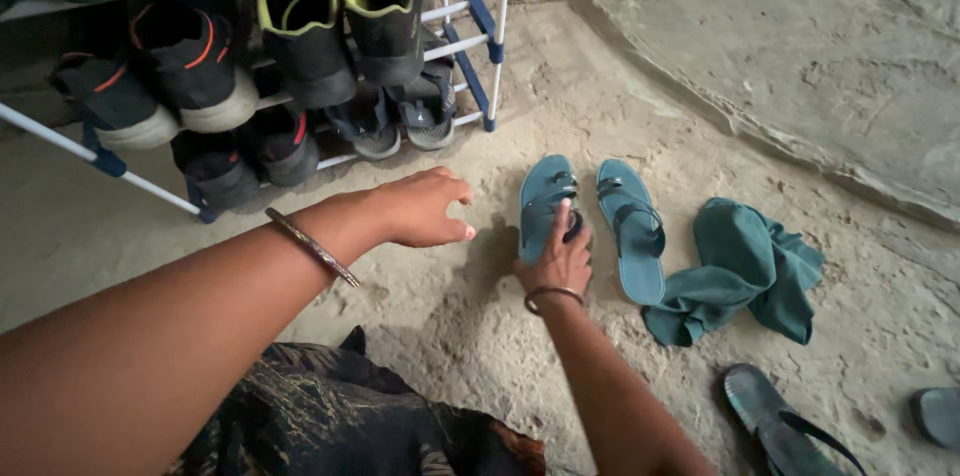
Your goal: The person cleans a pair of white sneakers and two pairs of flip-flops using a cloth. They wipe each item thoroughly and then place them on a shoe rack.
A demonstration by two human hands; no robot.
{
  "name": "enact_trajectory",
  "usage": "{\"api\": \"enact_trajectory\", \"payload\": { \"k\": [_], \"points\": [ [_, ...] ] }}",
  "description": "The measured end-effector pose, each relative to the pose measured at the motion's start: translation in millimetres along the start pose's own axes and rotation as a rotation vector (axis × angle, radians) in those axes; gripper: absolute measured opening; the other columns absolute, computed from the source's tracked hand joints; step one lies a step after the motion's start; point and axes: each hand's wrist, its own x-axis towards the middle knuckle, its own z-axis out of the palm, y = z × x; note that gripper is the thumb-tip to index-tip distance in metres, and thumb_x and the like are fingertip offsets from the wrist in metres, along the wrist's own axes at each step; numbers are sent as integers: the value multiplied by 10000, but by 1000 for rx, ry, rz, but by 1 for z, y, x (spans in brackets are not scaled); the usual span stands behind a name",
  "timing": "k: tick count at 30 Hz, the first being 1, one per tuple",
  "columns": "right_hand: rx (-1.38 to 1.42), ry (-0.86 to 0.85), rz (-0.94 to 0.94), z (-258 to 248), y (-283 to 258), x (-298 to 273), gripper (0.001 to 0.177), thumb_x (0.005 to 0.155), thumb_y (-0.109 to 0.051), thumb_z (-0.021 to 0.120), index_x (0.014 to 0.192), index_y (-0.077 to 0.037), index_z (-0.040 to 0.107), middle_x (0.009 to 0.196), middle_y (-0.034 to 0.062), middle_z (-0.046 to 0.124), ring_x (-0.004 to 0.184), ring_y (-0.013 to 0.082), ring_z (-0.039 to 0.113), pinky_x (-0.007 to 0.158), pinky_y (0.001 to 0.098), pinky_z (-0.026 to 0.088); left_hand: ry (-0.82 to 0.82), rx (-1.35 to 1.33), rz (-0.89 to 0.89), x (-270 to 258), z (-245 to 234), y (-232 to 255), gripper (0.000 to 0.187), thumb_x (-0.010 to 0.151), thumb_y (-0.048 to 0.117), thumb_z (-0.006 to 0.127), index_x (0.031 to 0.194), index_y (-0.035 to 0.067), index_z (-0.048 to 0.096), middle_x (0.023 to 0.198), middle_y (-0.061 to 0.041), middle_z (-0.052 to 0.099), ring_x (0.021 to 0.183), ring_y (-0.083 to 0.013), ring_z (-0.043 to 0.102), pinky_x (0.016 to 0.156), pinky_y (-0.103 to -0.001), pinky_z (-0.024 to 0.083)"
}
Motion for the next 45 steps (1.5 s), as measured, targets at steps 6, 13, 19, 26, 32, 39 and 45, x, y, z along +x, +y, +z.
{"api": "enact_trajectory", "payload": {
  "k": [6, 13, 19, 26, 32, 39, 45],
  "points": [
    [444, -134, -38, -71, -2, 47, 1208, 731, -398, 837, 1624, -279, 32, 1350, 253, 554, 1144, 411, 625, 954, 486, 513, 11, -11, 22, -3, 2, -2, 594, 815, 457, 722, 1272, 88, 636, 1385, -180, 560, 1331, -360, 506, 1075, -448, 438],
    [239, 664, -531, -112, -1, 59, 750, 871, -294, 808, 1538, -132, 506, 1328, 299, 568, 1162, 472, 581, 967, 550, 481, 9, -23, 70, 12, 0, 22, 593, 820, 428, 722, 1289, 76, 634, 1376, -200, 560, 1296, -377, 537, 1072, -436, 452],
    [-203, -102, -266, -12, 60, -5, 919, 683, -384, 785, 1542, -350, 462, 1355, 298, 459, 1189, 523, 500, 926, 586, 425, 62, 13, 177, 19, 15, 29, 582, 831, 415, 733, 1280, 60, 627, 1365, -200, 557, 1312, -375, 520, 1100, -434, 425],
    [81, 375, -247, -61, 48, 30, 616, 917, -407, 686, 1504, -294, 535, 1255, 261, 558, 1148, 458, 553, 956, 559, 465, -7, 25, 86, 17, 2, 43, 550, 825, 376, 738, 1273, 76, 630, 1361, -177, 550, 1265, -373, 551, 1063, -434, 456],
    [-312, -148, -237, -9, 70, 2, 791, 821, -332, 681, 1560, -356, 400, 1325, 279, 497, 1182, 476, 525, 949, 560, 461, 35, 27, 185, 17, 3, 56, 537, 821, 347, 747, 1260, 59, 636, 1353, -194, 548, 1278, -377, 541, 1066, -441, 446],
    [-306, -119, -417, -53, 106, 73, 309, 1065, -382, 499, 1222, -228, 715, 1166, 120, 730, 1049, 364, 729, 868, 502, 589, -33, 59, 157, 23, 15, 62, 546, 830, 343, 750, 1275, 53, 621, 1377, -191, 536, 1313, -369, 509, 1091, -433, 423],
    [-187, 442, -56, -91, 218, 84, 664, 693, -337, 803, 1318, -206, 621, 1322, 219, 644, 1203, 438, 604, 939, 511, 517, -48, 30, 149, 26, 28, 58, 537, 824, 338, 749, 1272, 67, 628, 1359, -170, 560, 1303, -350, 531, 1095, -416, 434]
  ]
}}
